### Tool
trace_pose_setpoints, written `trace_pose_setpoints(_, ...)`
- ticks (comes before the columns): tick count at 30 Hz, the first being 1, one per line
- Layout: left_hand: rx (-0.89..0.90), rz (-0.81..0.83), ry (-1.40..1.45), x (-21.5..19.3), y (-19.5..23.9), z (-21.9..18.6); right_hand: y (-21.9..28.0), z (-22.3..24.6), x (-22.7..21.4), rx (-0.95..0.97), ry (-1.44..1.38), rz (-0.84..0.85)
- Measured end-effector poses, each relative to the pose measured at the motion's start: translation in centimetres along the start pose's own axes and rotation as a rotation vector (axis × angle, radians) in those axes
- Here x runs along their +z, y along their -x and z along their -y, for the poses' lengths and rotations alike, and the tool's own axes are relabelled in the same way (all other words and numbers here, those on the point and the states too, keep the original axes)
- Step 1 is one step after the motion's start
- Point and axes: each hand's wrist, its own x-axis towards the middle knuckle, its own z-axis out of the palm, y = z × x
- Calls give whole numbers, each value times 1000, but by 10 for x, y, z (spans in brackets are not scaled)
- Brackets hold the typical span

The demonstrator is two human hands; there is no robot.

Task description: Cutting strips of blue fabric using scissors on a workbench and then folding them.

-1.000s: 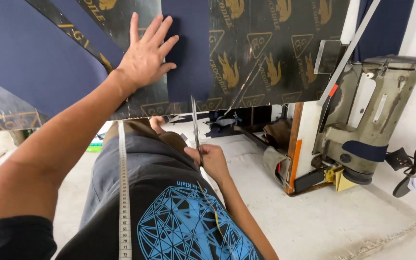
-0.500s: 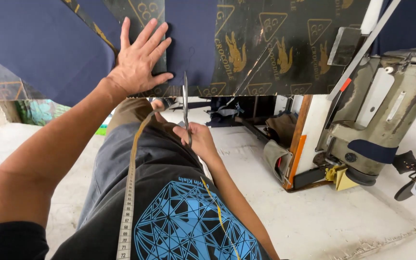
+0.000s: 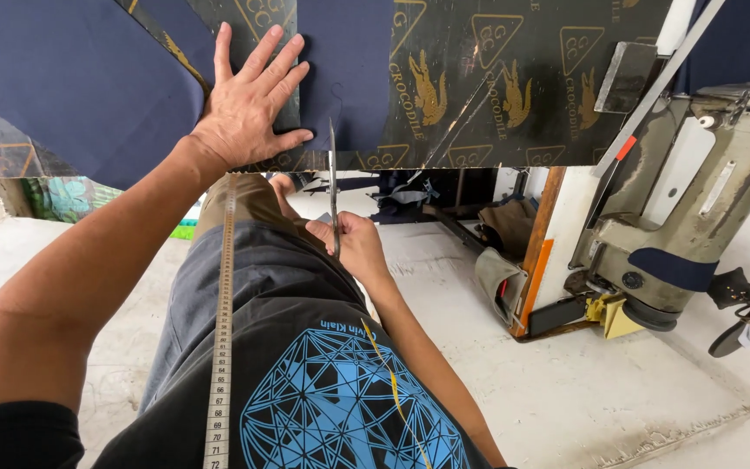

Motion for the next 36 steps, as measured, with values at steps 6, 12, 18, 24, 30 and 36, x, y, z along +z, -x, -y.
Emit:
trace_pose_setpoints(6,-5,20,-21,0,-1,0,4,2,2,-53,-80,-38)
trace_pose_setpoints(12,-26,57,-43,-1,-1,1,-10,26,2,36,-42,-11)
trace_pose_setpoints(18,-44,74,-81,0,-2,1,-13,38,5,10,3,-50)
trace_pose_setpoints(24,-36,56,-73,-1,-4,0,-18,41,5,-30,-151,-73)
trace_pose_setpoints(30,-44,62,-102,-2,-3,0,-30,66,-2,-42,-34,-69)
trace_pose_setpoints(36,-88,45,-32,-8,-13,-2,-33,62,-1,-55,-78,-100)
